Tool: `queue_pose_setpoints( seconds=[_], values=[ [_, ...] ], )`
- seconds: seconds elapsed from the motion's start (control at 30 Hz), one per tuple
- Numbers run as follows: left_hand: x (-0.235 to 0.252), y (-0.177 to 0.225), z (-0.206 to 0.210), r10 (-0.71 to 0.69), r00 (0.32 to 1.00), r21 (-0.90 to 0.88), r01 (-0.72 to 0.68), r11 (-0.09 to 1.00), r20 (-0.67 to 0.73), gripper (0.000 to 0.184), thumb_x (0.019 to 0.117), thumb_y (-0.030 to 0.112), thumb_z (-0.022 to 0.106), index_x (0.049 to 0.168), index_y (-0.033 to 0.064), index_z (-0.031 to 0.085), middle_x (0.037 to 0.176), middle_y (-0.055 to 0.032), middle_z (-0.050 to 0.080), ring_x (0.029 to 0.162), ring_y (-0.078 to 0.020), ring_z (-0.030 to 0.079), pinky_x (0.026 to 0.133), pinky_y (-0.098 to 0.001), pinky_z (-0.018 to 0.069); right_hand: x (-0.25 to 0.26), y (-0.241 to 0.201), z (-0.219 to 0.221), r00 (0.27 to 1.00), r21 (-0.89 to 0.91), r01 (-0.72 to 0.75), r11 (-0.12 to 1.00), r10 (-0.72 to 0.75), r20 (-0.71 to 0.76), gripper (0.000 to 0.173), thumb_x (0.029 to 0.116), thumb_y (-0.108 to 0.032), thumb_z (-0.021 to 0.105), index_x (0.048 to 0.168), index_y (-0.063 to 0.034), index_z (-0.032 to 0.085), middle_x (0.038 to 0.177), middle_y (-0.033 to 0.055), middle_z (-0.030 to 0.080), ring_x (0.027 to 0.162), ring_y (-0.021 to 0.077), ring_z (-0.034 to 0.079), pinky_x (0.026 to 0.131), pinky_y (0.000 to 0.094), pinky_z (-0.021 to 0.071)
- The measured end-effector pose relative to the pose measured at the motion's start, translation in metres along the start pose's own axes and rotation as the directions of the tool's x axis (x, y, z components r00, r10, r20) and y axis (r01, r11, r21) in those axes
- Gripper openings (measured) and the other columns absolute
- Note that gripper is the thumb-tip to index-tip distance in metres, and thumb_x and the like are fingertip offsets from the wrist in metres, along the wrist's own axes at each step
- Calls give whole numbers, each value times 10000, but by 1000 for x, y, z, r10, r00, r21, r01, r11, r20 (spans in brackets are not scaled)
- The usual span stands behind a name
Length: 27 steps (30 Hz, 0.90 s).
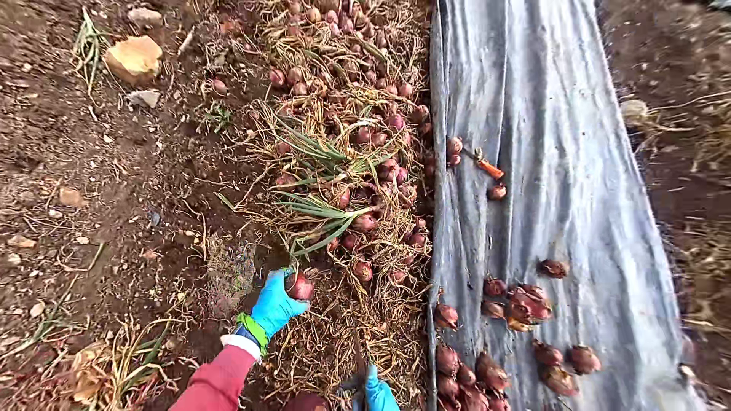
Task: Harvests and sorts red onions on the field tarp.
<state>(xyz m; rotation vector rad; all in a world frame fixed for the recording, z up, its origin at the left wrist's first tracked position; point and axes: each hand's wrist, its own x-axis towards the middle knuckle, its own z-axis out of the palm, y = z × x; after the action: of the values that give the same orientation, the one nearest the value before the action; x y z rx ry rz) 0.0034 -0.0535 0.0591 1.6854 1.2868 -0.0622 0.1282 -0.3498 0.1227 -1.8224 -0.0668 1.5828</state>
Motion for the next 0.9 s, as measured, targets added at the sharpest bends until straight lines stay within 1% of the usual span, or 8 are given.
queue_pose_setpoints(
  seconds=[0.17,0.27,0.37,0.5,0.63,0.77,0.83,0.9],
  values=[
    [-135,77,-29,278,911,-153,-242,958,305,1027,562,456,964,1468,196,556,1419,-74,600,1301,-163,582,1112,-380,506,-31,-84,13,951,-90,278,956,-261,168,877,789,-939,418,810,-93,644,606,34,626,474,160,592,458,360,536],
    [-158,116,-66,355,812,-162,-316,935,464,910,740,308,932,1534,159,512,1446,-132,607,1336,-233,585,1149,-466,475,-56,-112,2,901,-221,429,876,-395,182,923,859,-917,239,752,-96,646,617,31,631,520,147,612,509,374,543],
    [-162,148,-90,263,795,160,-408,899,547,668,898,329,791,1502,180,549,1265,-122,724,1170,-313,695,1030,-609,522,-65,-133,-8,884,-298,466,833,-424,197,909,935,-835,144,763,-94,642,636,43,625,559,165,627,551,415,551],
    [-166,160,-103,261,882,433,-428,793,393,338,982,398,660,1070,89,766,998,-174,764,948,-391,738,831,-679,550,-70,-151,-49,879,-118,362,925,-297,372,855,984,-774,203,881,-66,672,640,63,629,494,178,589,489,382,526],
    [-164,194,-33,174,976,177,-196,964,130,386,971,406,695,1061,33,734,912,-119,739,825,-234,716,797,-508,591,-37,-130,-114,894,-146,280,949,-202,399,835,1009,-734,192,965,-71,697,670,65,632,519,183,592,513,386,530],
    [-165,296,92,-40,841,534,-306,788,540,412,990,438,616,1071,56,748,1037,-188,754,1006,-400,724,888,-675,535,-62,-146,-209,869,-408,251,878,-18,495,763,1086,-571,218,1014,52,652,856,198,660,742,291,659,716,488,544],
    [-153,324,144,-83,814,610,-359,706,575,392,998,453,582,1079,115,762,1055,-143,763,1021,-365,728,892,-663,540,-111,-187,-256,936,-362,-130,923,235,262,682,1132,-436,165,1194,76,611,1040,226,629,919,298,593,919,448,463],
    [-115,332,176,-54,893,692,-306,654,446,346,981,445,589,1105,179,772,1069,-90,771,1022,-314,735,890,-628,560,-75,-97,-301,966,36,183,983,-186,182,787,1072,-595,161,976,7,659,721,125,651,585,201,628,569,363,550]
  ],
)
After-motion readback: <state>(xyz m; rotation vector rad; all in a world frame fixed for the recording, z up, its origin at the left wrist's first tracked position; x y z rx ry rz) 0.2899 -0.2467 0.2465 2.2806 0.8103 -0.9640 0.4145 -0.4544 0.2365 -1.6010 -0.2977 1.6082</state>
